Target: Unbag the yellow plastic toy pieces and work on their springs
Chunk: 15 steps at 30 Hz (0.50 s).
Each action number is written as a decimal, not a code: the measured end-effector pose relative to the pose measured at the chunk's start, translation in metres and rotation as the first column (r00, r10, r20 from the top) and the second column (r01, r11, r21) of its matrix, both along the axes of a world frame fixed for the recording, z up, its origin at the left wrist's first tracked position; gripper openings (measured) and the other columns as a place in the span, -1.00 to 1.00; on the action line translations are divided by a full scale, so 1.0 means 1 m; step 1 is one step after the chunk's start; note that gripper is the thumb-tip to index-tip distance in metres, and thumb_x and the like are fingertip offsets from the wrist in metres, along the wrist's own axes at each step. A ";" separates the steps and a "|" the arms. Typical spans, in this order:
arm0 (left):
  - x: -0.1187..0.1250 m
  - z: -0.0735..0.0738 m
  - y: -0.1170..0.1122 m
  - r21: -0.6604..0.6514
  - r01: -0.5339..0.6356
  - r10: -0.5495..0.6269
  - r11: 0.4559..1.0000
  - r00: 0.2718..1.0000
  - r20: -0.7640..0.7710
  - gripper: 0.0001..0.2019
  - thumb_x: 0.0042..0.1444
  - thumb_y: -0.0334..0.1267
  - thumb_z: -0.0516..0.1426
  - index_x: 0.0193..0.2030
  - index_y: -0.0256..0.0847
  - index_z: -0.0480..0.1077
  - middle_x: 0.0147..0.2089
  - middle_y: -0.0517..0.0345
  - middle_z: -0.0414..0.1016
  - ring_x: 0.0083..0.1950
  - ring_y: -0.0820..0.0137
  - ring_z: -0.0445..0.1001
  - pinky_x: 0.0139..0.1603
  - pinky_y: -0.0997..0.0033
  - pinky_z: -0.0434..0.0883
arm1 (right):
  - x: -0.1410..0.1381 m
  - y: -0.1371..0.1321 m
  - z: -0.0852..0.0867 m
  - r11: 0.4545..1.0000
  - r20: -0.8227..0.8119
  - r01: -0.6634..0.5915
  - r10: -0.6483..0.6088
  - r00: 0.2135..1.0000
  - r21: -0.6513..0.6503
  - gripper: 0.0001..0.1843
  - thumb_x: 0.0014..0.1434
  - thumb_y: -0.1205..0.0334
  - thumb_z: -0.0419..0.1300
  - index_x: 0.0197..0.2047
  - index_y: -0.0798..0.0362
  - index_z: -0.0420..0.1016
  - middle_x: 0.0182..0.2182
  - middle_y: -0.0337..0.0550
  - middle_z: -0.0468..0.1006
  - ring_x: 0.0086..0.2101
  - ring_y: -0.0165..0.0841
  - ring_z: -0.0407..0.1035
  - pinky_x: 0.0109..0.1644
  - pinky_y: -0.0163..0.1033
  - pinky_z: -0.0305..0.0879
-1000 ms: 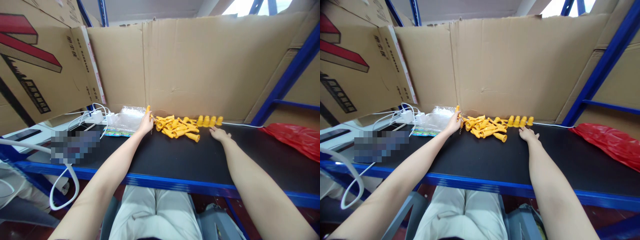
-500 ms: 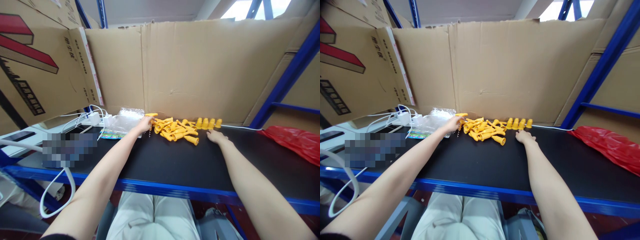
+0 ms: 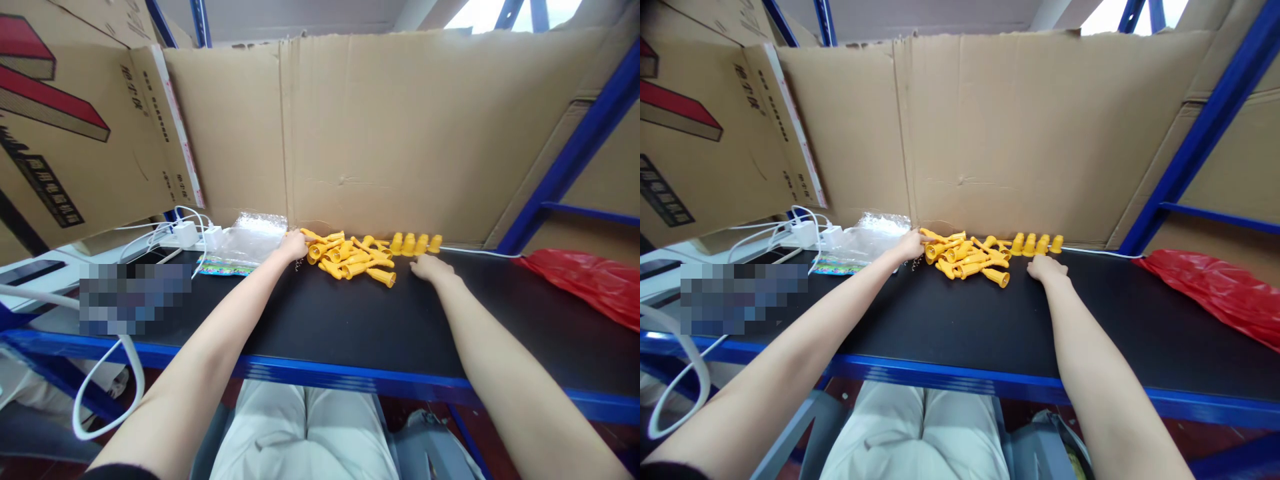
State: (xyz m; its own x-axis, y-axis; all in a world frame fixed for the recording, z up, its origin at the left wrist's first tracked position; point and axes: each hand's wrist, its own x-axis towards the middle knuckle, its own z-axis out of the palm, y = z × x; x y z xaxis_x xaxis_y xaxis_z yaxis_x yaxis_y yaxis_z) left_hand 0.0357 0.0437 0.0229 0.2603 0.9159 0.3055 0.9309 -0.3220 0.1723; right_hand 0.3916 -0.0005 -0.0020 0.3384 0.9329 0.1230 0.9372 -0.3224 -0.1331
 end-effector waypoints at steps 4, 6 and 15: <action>0.001 0.009 -0.007 -0.177 -0.026 0.053 0.984 0.987 0.149 -0.44 -0.01 -0.46 0.06 0.18 -0.12 0.39 0.14 0.04 0.46 0.12 0.28 0.43 0.10 0.42 0.36 | -0.026 -0.010 0.024 0.998 -0.010 -0.055 0.055 0.998 0.034 -0.56 0.26 0.14 -0.03 0.04 0.18 0.49 0.01 0.24 0.46 0.02 0.01 0.36 0.02 0.02 0.26; 0.000 0.012 -0.012 -0.245 -0.002 0.055 0.970 0.976 0.209 -0.42 -0.02 -0.46 0.07 0.21 -0.21 0.35 0.14 0.02 0.47 0.09 0.30 0.47 0.05 0.47 0.39 | -0.038 -0.011 0.031 0.979 -0.024 -0.167 0.171 0.985 0.115 -0.58 0.27 0.15 -0.05 0.01 0.13 0.52 -0.03 0.17 0.50 -0.01 -0.02 0.39 0.00 -0.02 0.28; -0.007 -0.010 -0.034 -0.149 -0.006 0.000 0.989 0.999 -0.039 -0.45 0.20 -0.22 -0.02 0.34 -0.23 0.13 0.43 -0.12 -0.03 0.43 0.15 -0.04 0.36 0.13 0.06 | -0.061 0.001 0.010 0.898 -0.112 -0.381 0.411 0.905 0.219 -0.68 0.17 0.33 0.02 -0.11 0.11 0.55 -0.10 0.04 0.56 -0.11 -0.16 0.45 -0.04 -0.16 0.31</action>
State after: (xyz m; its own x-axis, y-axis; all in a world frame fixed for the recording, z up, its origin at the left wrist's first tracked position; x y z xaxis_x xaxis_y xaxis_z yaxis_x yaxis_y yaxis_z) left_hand 0.0290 0.0095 0.0131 0.2666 0.9512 0.1554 0.9386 -0.2928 0.1823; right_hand 0.3309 0.0007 0.0083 -0.0257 0.9581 0.2854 0.9455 0.1160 -0.3043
